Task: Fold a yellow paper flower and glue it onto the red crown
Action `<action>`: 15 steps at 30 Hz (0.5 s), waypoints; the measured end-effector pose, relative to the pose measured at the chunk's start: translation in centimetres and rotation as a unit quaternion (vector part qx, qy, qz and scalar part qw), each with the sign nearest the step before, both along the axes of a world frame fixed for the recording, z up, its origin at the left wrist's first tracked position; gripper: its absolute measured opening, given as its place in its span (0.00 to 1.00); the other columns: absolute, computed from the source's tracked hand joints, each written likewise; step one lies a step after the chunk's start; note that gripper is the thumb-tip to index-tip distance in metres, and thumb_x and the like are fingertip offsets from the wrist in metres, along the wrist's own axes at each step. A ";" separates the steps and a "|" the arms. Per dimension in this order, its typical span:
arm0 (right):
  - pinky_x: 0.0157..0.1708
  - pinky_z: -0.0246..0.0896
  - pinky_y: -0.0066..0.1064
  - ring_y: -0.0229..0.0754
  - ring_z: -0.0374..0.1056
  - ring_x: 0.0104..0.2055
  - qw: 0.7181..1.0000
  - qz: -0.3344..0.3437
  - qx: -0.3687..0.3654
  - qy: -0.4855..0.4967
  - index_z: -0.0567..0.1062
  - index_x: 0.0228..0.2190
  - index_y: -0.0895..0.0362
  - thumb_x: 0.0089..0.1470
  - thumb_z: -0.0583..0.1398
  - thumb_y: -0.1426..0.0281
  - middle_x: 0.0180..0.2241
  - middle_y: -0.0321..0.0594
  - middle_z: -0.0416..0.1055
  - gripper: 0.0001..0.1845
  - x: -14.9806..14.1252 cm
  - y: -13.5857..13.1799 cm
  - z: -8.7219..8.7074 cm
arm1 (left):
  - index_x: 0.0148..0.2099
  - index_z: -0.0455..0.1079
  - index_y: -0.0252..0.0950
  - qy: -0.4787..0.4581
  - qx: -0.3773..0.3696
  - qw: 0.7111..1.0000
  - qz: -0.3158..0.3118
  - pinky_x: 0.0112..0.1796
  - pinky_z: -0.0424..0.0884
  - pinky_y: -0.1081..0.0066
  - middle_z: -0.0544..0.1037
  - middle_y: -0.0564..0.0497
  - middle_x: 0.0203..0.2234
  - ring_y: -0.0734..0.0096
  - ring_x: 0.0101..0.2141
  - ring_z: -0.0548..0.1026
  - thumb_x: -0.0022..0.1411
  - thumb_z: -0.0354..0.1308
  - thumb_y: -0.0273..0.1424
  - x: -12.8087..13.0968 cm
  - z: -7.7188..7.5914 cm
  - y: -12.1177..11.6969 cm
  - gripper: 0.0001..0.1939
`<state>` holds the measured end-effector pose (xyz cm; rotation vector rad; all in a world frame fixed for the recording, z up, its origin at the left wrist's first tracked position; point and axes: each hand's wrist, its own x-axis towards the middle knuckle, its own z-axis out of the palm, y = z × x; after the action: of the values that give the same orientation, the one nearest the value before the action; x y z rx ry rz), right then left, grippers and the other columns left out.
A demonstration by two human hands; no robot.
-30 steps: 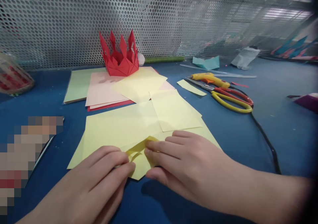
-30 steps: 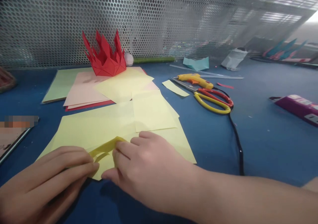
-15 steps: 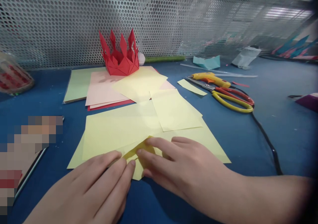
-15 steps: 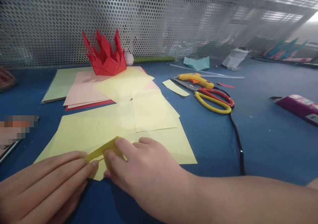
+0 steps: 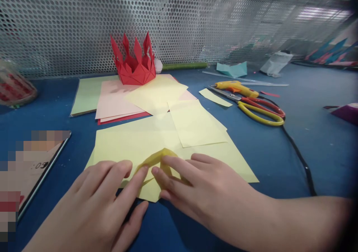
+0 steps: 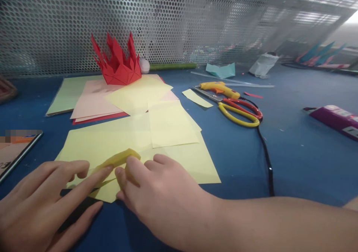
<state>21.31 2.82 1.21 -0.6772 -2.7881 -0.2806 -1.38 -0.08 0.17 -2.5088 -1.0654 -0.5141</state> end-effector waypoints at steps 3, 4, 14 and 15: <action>0.23 0.58 0.37 0.41 0.69 0.31 1.000 -0.013 0.000 0.027 0.78 0.45 0.64 0.68 0.51 0.72 0.38 0.42 0.76 0.16 -0.1 0.0 -0.1 | 0.47 0.72 0.32 0.026 0.017 0.999 -0.030 0.36 0.69 0.56 0.76 0.44 0.34 0.53 0.35 0.73 0.69 0.48 0.28 -0.1 0.0 0.1 0.13; 0.23 0.57 0.37 0.40 0.68 0.29 0.999 -0.018 0.000 0.039 0.78 0.44 0.64 0.68 0.51 0.72 0.37 0.43 0.76 0.16 -0.2 0.0 -0.1 | 0.44 0.72 0.33 0.028 0.018 0.999 -0.039 0.34 0.68 0.57 0.75 0.45 0.32 0.54 0.34 0.72 0.69 0.48 0.27 -0.1 -0.1 0.1 0.11; 0.22 0.54 0.35 0.39 0.62 0.27 1.000 -0.019 -0.007 0.021 0.78 0.42 0.61 0.62 0.58 0.75 0.37 0.42 0.74 0.10 -0.1 -0.3 0.1 | 0.39 0.73 0.36 0.063 0.054 0.995 -0.058 0.31 0.68 0.60 0.75 0.49 0.26 0.59 0.28 0.75 0.68 0.51 0.24 -0.2 -0.7 -0.3 0.09; 0.22 0.53 0.34 0.39 0.62 0.27 1.000 -0.018 -0.007 0.014 0.78 0.42 0.61 0.62 0.58 0.75 0.37 0.42 0.74 0.10 -0.1 -0.3 0.1 | 0.41 0.72 0.34 0.063 0.062 0.994 -0.060 0.30 0.67 0.60 0.76 0.49 0.26 0.58 0.27 0.74 0.68 0.51 0.24 -0.2 -0.8 -0.4 0.08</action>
<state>21.22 2.47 1.34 -0.7287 -2.7564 -0.2558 -1.58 -0.50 -0.65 -2.4686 -0.8143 -0.4336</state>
